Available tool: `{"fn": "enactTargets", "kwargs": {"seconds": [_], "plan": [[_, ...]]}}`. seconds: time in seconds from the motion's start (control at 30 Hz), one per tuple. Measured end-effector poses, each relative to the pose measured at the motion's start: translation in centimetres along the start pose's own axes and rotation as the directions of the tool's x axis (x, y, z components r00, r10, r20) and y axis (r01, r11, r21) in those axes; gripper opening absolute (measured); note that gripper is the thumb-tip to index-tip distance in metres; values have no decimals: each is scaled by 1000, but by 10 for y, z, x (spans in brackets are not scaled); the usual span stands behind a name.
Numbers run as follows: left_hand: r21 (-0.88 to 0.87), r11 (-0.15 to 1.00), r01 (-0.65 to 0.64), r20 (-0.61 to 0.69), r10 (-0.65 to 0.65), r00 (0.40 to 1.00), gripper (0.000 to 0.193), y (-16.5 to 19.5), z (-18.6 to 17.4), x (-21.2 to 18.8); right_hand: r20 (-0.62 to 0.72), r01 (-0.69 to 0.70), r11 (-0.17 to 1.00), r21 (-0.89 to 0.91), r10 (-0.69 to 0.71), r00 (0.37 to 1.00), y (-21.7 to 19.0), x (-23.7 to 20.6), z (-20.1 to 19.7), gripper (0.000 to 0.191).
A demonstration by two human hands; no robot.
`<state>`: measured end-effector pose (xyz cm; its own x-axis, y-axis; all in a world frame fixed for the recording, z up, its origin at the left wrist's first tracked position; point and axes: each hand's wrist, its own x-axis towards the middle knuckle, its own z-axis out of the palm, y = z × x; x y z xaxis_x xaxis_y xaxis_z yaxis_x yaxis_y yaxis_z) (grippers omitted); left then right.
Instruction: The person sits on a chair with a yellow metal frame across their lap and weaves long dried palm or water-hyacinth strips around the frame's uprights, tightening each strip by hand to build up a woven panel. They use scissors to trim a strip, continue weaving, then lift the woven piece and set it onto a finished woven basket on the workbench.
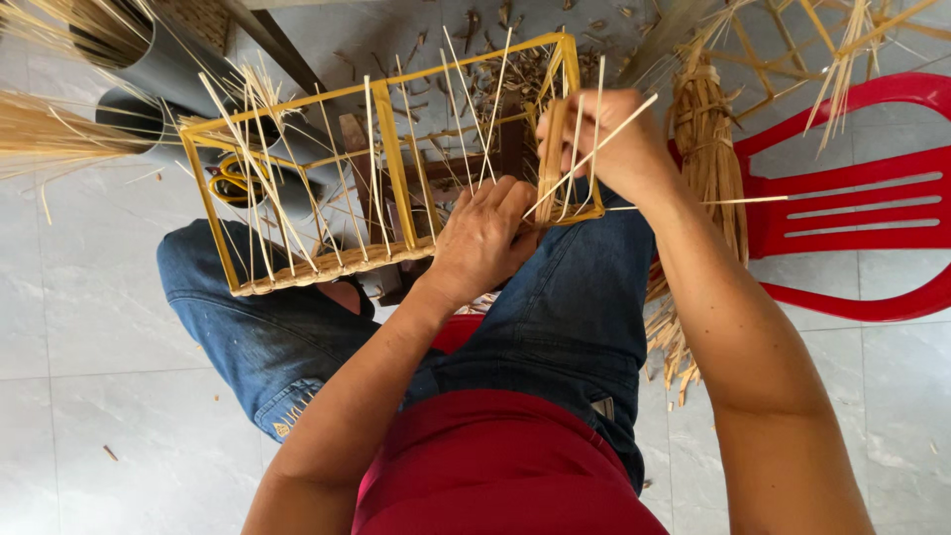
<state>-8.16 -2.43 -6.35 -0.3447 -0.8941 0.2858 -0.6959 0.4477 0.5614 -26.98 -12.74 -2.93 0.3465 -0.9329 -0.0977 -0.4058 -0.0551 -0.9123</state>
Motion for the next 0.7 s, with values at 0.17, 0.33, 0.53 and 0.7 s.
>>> {"fn": "enactTargets", "kwargs": {"seconds": [0.17,0.33,0.53,0.7], "plan": [[-183,983,-10,16,13,1000,19,-6,-9,2,69,-192,980,-61,196,978,3,-2,2,24],[-223,975,-17,-57,5,998,14,-4,-4,2,-8,-98,987,130,100,995,7,-10,-9,20],[-210,978,-10,-79,-7,997,17,-6,-3,0,96,-212,977,-40,215,972,9,-3,9,15],[-117,989,87,-54,-94,994,21,-7,2,2,45,-48,977,-206,58,997,-3,-29,7,18]]}}
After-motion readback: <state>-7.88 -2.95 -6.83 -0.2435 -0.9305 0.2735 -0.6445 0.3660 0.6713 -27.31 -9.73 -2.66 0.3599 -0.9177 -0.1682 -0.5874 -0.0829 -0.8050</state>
